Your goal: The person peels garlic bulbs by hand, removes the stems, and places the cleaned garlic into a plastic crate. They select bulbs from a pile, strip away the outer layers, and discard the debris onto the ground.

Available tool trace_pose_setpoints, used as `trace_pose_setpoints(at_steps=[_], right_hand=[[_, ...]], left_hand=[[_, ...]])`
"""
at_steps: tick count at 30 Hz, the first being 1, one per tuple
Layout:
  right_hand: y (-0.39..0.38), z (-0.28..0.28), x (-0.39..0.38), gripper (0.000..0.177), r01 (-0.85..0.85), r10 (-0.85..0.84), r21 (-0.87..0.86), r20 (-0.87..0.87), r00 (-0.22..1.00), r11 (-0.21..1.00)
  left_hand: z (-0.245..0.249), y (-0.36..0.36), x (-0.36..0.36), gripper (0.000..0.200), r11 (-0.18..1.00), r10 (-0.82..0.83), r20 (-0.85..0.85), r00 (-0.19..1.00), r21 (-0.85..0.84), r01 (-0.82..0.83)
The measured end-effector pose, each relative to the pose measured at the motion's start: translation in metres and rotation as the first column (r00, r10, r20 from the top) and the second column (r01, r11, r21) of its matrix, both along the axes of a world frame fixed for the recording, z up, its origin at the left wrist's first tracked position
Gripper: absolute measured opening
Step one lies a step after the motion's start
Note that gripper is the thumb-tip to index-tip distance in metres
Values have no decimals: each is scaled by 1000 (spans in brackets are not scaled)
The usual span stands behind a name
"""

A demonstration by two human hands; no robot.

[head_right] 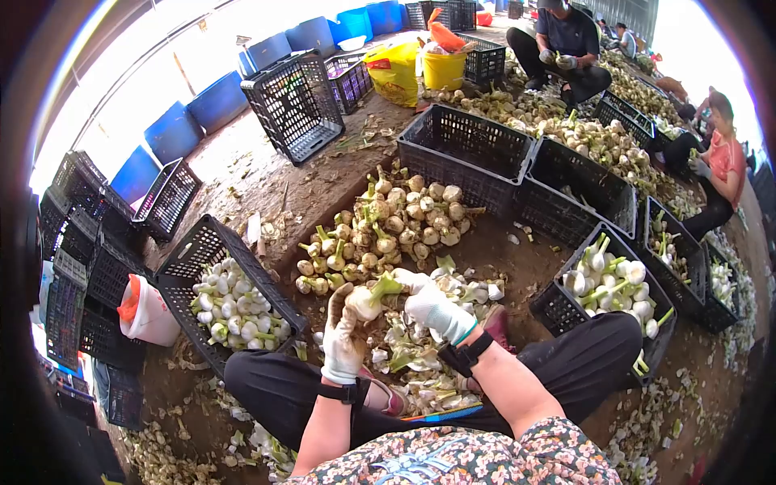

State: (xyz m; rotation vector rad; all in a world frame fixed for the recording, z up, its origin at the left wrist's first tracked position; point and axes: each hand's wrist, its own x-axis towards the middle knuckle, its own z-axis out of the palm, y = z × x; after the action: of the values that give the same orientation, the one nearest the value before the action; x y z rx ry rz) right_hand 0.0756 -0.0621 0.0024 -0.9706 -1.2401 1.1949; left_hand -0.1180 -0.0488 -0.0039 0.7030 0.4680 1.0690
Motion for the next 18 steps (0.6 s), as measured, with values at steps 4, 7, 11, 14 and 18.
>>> trace_pose_setpoints(at_steps=[4, 7, 11, 14, 18], right_hand=[[-11, 11, -7, 24, 286, -257, 26, 521, 814, 958], [-17, 3, -8, 23, 179, -189, -227, -21, 982, 957], [-15, -1, -16, 26, 224, -206, -171, 117, 972, 960], [-14, -14, -13, 32, 192, -211, -194, -81, 974, 962], [0, -13, 14, 25, 288, -394, -452, -159, 905, 844]], left_hand=[[-27, 2, 10, 62, 973, 90, -288, 953, 228, -23], [-13, 0, 8, 59, 996, -34, -214, 976, 73, 51], [-18, 3, 12, 64, 967, 172, -378, 910, 240, -83], [-14, 1, 6, 62, 991, 93, -252, 963, 119, -64], [7, 3, -6, 79, 1000, -19, -20, 1000, -6, 19]])
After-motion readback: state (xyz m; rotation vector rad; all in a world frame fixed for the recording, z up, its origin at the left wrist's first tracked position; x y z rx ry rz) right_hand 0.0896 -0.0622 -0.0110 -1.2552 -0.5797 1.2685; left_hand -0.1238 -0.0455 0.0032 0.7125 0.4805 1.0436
